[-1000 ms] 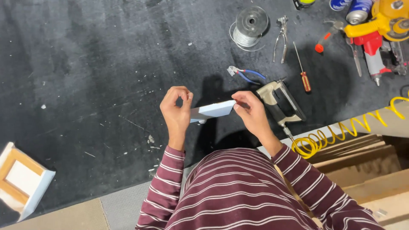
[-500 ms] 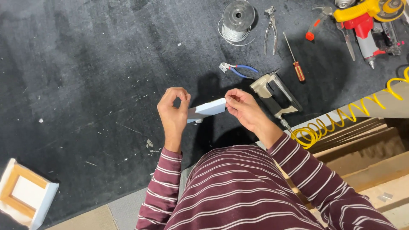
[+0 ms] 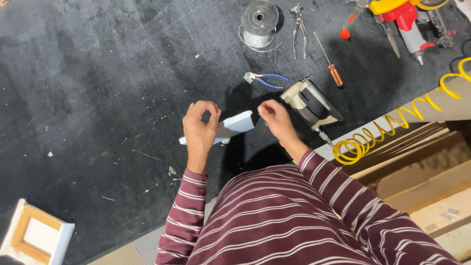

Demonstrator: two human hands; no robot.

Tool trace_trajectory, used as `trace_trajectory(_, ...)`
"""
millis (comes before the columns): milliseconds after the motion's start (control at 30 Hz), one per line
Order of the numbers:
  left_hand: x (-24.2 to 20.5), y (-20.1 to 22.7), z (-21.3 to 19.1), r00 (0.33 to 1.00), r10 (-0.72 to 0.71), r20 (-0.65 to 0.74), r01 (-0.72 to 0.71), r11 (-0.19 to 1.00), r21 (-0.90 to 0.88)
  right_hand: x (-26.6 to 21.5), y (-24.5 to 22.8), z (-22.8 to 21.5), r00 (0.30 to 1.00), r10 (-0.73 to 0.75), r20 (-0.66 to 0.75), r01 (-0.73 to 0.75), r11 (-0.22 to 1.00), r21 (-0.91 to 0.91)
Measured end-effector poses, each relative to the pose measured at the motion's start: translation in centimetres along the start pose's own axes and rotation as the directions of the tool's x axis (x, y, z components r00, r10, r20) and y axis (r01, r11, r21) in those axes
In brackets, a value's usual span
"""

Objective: The person staples a light blue fabric piece to a wooden frame using a pneumatic staple gun, then folds and secures the fabric edges around the frame. They handle the frame and fabric repeatedly to align and fasten the material.

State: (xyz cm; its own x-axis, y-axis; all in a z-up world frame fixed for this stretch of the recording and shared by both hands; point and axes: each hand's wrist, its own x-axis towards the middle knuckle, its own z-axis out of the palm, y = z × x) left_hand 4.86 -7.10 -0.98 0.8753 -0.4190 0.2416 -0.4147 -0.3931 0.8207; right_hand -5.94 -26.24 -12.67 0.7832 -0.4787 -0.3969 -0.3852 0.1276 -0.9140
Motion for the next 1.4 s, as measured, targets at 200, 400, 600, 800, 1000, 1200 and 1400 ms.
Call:
trace_trajectory(200,-0.4,-0.4,0.0,1.000,0.016,0.008,-0.016,1.000,0.024,-0.2,2.3,-4.5,0.943,-0.252,-0.218,-0.030,0.587,-0.809)
trace_trajectory(400,-0.4,-0.1,-0.2,0.999,0.035,0.008,-0.035,0.999,0.028,0.5,2.0,-6.2,0.933,-0.285,-0.219,-0.036,0.532,-0.846)
trace_trajectory(600,-0.3,0.1,-0.2,1.000,0.025,-0.019,-0.024,1.000,0.020,4.7,7.7,-9.5,0.975,-0.168,-0.148,-0.062,0.429,-0.901)
trace_trajectory(800,-0.4,-0.6,-0.1,0.999,0.033,-0.007,-0.032,0.997,0.073,-1.2,-1.5,-9.4,0.991,-0.019,-0.134,-0.083,0.697,-0.713)
trace_trajectory(1000,-0.3,0.5,-0.4,0.999,0.016,0.032,-0.019,0.996,0.083,-5.4,-6.0,-11.2,0.996,0.026,-0.090,-0.040,0.986,-0.160)
trace_trajectory(1200,-0.3,0.4,-0.4,0.999,0.006,0.052,-0.009,0.997,0.073,-6.8,-11.4,-11.1,0.987,0.070,0.148,-0.089,0.988,0.130)
trace_trajectory(1400,0.3,1.5,-1.3,0.986,0.063,0.155,-0.072,0.996,0.052,-5.5,-11.0,-11.3,0.906,0.304,0.294,-0.377,0.896,0.235)
